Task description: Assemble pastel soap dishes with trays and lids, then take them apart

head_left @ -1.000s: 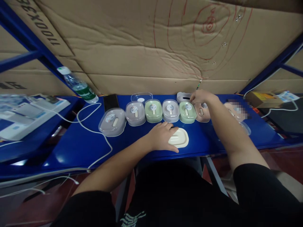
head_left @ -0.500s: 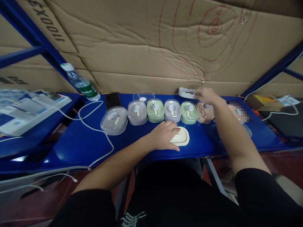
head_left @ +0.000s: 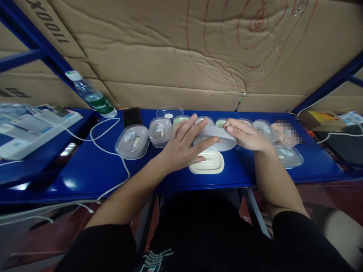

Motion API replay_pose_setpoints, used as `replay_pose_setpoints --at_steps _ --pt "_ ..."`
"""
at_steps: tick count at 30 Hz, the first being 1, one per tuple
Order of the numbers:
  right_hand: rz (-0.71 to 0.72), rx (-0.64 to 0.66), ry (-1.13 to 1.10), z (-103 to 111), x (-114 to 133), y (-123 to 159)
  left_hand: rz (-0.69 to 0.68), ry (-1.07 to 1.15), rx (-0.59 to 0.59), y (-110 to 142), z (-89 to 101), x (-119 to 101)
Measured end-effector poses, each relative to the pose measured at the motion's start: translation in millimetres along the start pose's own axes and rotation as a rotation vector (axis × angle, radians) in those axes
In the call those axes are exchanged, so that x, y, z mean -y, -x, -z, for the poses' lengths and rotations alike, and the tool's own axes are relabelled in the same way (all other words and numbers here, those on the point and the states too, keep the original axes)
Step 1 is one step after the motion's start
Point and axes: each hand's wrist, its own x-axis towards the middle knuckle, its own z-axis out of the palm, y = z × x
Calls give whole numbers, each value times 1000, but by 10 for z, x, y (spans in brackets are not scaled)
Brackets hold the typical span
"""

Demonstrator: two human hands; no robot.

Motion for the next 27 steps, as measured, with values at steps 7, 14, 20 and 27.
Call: replay_pose_setpoints --at_steps 7,14,20,27 --pt "40 12 -53 -133 -98 -121 15 69 75 -75 -18 -103" --pt "73 9 203 -144 -36 -9 260 168 277 -102 19 -159" --pt "-4 278 390 -273 -2 52 271 269 490 -146 7 -184" --pt "53 334 422 -363 -88 47 197 309 504 -83 -96 -140"
